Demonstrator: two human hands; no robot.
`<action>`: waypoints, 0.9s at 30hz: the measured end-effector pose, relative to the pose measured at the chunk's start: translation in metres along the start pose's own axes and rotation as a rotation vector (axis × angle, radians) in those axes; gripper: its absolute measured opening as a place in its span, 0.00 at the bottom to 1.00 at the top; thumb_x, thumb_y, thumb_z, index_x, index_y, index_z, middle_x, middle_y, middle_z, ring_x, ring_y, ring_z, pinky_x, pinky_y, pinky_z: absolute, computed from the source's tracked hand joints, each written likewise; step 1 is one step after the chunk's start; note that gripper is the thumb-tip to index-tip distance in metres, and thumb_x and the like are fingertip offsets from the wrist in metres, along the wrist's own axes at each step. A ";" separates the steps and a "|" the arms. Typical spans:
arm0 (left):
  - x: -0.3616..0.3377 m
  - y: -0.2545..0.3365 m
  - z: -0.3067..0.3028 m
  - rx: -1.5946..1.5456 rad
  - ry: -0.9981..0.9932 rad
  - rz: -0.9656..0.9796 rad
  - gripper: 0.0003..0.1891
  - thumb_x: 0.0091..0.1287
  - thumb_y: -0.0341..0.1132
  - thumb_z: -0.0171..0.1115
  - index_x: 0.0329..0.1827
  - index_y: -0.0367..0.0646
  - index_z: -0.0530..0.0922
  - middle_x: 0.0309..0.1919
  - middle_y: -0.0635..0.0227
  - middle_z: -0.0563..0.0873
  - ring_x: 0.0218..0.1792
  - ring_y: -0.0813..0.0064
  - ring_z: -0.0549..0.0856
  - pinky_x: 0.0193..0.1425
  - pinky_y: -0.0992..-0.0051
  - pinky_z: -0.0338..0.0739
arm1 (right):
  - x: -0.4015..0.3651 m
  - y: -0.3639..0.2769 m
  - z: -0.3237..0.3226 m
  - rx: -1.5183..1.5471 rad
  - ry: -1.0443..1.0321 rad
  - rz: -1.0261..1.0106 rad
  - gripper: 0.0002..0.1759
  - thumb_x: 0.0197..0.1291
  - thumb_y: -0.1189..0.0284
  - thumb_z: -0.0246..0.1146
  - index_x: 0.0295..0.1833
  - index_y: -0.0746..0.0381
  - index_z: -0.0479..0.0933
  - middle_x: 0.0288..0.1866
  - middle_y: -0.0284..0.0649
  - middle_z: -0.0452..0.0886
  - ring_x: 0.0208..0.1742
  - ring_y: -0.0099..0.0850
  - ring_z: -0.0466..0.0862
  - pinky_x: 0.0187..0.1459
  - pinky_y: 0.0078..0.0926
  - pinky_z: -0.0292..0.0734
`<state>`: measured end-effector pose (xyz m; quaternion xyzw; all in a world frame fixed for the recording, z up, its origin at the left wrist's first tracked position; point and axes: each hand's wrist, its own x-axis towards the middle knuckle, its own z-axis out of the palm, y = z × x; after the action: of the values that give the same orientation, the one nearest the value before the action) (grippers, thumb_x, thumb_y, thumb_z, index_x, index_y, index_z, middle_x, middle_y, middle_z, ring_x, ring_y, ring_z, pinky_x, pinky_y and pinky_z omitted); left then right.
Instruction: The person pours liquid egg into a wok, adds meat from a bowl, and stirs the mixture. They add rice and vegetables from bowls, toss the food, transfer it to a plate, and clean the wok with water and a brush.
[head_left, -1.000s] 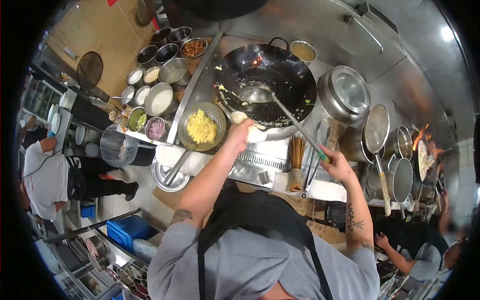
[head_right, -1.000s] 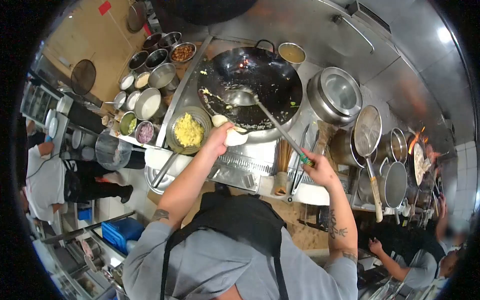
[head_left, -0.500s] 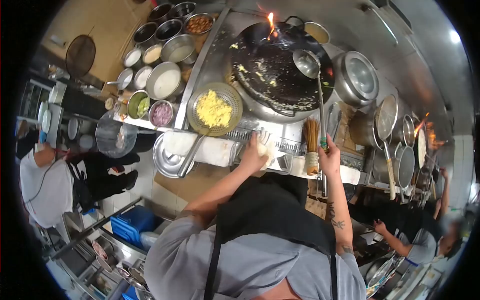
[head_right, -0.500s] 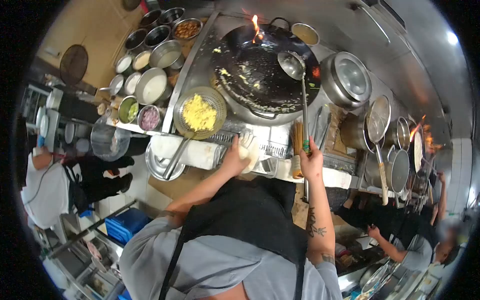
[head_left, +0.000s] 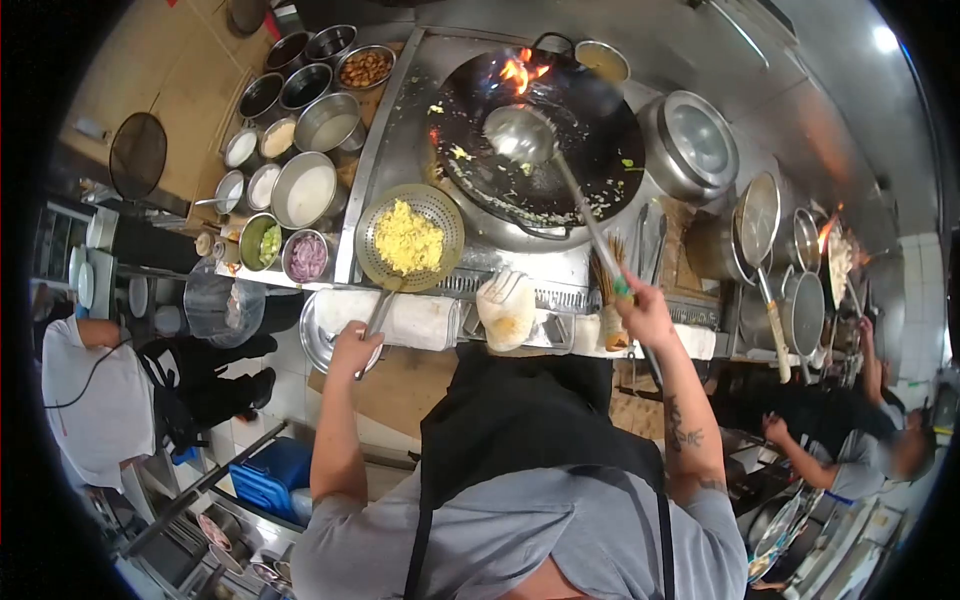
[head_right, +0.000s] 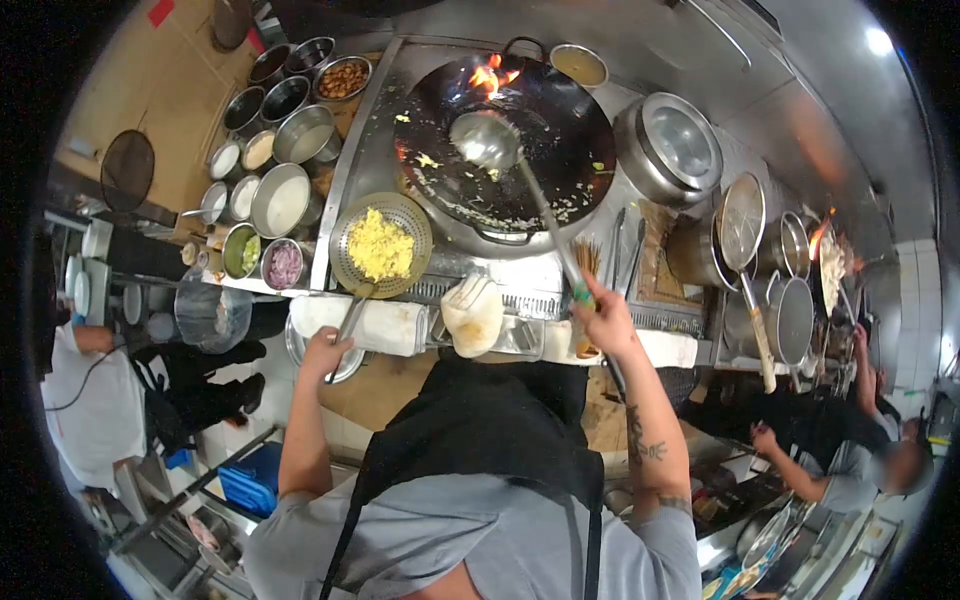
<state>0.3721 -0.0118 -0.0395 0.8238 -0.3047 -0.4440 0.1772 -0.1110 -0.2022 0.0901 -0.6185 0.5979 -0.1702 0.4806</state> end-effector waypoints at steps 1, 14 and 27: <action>-0.003 0.006 -0.008 -0.162 -0.174 -0.133 0.27 0.62 0.39 0.68 0.60 0.35 0.71 0.41 0.55 0.84 0.38 0.63 0.84 0.41 0.65 0.80 | 0.011 0.008 0.000 -0.039 0.066 -0.053 0.33 0.59 0.77 0.65 0.71 0.69 0.65 0.39 0.37 0.82 0.36 0.22 0.79 0.40 0.22 0.75; -0.122 0.069 0.024 -1.174 -0.356 -0.051 0.16 0.66 0.25 0.54 0.57 0.40 0.69 0.24 0.69 0.71 0.16 0.79 0.69 0.18 0.77 0.64 | 0.031 0.049 0.007 -0.021 0.117 -0.292 0.33 0.59 0.78 0.61 0.71 0.69 0.65 0.37 0.41 0.83 0.30 0.22 0.80 0.36 0.19 0.76; -0.044 0.016 0.079 -1.371 -0.423 -0.006 0.22 0.67 0.27 0.55 0.65 0.40 0.66 0.25 0.71 0.71 0.18 0.81 0.69 0.18 0.81 0.64 | -0.002 0.053 -0.023 0.260 0.061 -0.089 0.33 0.62 0.79 0.60 0.74 0.65 0.62 0.26 0.30 0.77 0.18 0.16 0.71 0.20 0.19 0.66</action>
<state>0.2818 0.0036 -0.0460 0.4242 0.0172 -0.6861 0.5908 -0.1603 -0.2002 0.0597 -0.5712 0.5572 -0.2861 0.5304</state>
